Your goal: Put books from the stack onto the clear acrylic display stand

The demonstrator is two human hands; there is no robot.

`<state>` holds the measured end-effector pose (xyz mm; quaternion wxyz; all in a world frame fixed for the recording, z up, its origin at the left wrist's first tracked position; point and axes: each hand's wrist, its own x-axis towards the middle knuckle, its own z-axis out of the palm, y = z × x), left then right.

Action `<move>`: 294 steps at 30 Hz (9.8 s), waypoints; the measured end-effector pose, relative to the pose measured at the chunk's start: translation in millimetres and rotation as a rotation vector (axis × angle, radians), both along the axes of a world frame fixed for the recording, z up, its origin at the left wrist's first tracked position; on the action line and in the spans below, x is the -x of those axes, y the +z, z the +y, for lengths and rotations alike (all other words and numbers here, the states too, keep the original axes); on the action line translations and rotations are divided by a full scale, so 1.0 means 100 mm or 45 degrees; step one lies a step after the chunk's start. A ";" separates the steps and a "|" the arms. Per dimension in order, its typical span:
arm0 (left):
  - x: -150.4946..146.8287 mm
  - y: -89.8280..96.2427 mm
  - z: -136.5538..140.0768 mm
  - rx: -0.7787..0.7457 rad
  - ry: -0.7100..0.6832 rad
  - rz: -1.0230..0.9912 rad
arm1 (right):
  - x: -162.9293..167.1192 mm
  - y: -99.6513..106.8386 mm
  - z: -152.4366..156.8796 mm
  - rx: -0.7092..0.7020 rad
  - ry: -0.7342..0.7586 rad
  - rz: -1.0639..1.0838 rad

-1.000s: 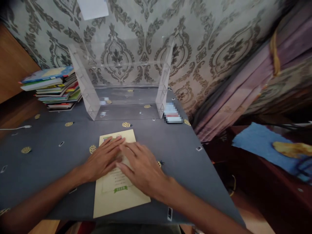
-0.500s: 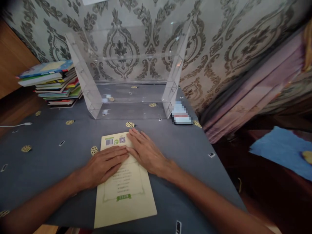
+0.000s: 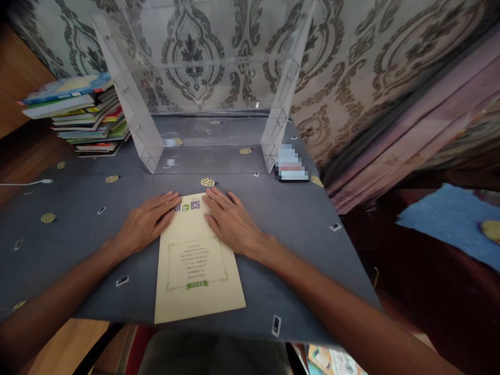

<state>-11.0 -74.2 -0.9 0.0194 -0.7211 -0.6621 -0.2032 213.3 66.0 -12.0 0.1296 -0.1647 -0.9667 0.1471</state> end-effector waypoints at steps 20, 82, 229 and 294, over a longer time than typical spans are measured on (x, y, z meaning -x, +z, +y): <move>-0.02 -0.04 -0.01 0.000 0.023 0.018 | -0.96 -0.02 -0.85 -0.235 0.093 -0.021; -0.35 -0.11 -0.15 -0.049 0.094 0.071 | -0.08 0.10 -0.05 -0.176 -0.134 0.096; -1.01 0.34 -0.46 -0.068 -0.454 0.438 | -0.79 0.20 -0.67 0.689 0.180 0.555; -0.62 0.23 -0.19 0.202 -0.278 0.378 | -0.61 0.22 -0.37 0.000 0.345 0.342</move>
